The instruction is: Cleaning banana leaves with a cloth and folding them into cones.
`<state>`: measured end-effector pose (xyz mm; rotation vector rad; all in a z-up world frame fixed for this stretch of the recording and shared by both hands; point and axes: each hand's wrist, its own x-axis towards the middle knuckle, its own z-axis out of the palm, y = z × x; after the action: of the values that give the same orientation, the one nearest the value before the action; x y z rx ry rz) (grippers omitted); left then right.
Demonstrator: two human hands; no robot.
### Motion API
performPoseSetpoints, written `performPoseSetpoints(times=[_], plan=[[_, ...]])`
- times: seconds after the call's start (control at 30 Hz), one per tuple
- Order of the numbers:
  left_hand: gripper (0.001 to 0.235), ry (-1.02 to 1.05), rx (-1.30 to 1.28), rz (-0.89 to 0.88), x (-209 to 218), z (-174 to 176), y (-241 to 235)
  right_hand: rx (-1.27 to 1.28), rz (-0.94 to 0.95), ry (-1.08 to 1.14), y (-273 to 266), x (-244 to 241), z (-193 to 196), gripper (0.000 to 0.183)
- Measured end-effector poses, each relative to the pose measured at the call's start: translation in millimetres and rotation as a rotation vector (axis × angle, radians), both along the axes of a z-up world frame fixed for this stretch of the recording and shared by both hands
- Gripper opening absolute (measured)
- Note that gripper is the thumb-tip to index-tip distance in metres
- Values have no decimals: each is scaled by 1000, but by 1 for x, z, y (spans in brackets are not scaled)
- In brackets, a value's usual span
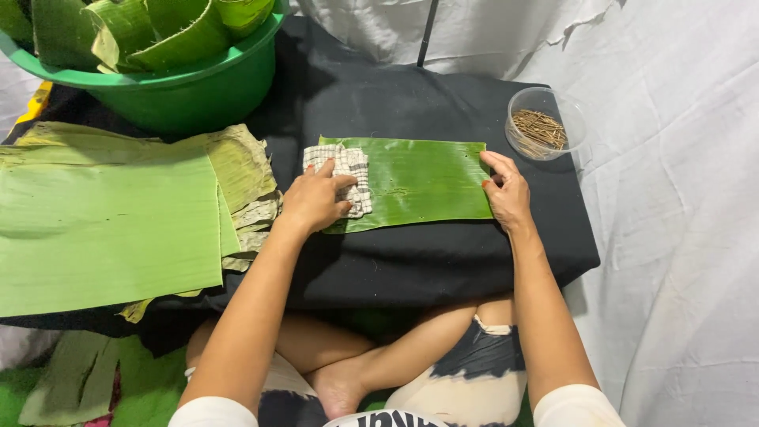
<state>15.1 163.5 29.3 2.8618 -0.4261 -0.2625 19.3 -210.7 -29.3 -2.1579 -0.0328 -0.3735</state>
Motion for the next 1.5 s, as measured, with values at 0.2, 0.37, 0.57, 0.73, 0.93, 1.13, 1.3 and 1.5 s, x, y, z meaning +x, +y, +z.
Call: performPoseSetpoints(times=[0.2,0.37,0.57,0.73,0.93,1.13,1.3,1.5], plan=[[51,-35,-69,-97,5,-6,-50,-12,-10,-10,-1,2,-3,59],[50,-99,-106,-216,12,-22,-117,12,-5,-8,-1,1,-2,59],[50,-140,-114,-274,15,-38,-166,-23,-15,-18,-5,4,-8,59],[51,-94,-89,-229,9,-28,-141,-22,-2,-22,-6,5,-11,59],[51,-11,-42,-104,-11,1,-43,-30,14,-21,-7,5,-9,58],[51,41,-111,2,-21,12,-3,7,2,-28,-1,1,-5,58],[53,-18,-92,-47,10,-14,-39,-4,14,-29,1,0,-2,59],[52,-69,-110,-188,39,-32,-120,-31,-15,-20,-4,4,-9,60]])
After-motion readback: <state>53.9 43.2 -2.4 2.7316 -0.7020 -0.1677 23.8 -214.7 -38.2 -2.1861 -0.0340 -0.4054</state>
